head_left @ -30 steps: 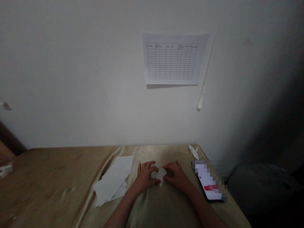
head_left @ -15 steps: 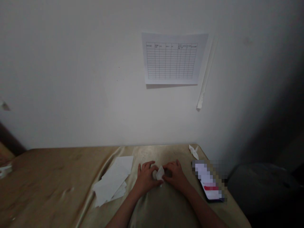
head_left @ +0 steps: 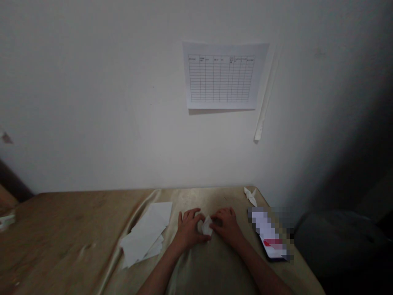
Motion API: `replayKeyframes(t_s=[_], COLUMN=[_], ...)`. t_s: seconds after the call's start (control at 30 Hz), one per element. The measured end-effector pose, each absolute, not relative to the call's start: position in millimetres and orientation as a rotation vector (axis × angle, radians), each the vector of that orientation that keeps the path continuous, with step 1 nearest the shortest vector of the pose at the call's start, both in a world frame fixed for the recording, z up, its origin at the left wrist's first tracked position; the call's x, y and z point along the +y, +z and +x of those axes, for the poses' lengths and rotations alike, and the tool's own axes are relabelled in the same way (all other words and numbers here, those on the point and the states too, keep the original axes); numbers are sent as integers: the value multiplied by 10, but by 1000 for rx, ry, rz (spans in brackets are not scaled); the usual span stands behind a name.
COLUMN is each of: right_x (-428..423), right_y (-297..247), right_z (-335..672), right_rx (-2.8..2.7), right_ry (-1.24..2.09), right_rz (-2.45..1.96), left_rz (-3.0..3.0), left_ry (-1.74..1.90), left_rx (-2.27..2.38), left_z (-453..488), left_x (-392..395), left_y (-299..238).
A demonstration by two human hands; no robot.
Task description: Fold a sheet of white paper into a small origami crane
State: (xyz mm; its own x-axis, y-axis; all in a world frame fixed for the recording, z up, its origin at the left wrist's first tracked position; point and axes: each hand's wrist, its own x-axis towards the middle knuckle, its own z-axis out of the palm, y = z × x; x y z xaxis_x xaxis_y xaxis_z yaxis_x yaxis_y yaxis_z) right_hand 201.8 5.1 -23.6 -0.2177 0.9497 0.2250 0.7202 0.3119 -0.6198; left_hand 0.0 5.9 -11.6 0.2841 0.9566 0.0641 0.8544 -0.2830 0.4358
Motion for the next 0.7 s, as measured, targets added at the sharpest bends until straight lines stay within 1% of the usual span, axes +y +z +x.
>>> replayKeyframes(t_s=[0.23,0.7], right_x=[78,59], right_y=[-245,-240], right_z=[2102,2044], right_rx=[-2030,-2060], right_ry=[545,397], right_rz=[-1422,-1439], left_rz=[2225,2239], left_ry=[458,481], left_rx=[1655,1636], left_z=[0,2], left_x=[36,23], left_y=[-102,-98])
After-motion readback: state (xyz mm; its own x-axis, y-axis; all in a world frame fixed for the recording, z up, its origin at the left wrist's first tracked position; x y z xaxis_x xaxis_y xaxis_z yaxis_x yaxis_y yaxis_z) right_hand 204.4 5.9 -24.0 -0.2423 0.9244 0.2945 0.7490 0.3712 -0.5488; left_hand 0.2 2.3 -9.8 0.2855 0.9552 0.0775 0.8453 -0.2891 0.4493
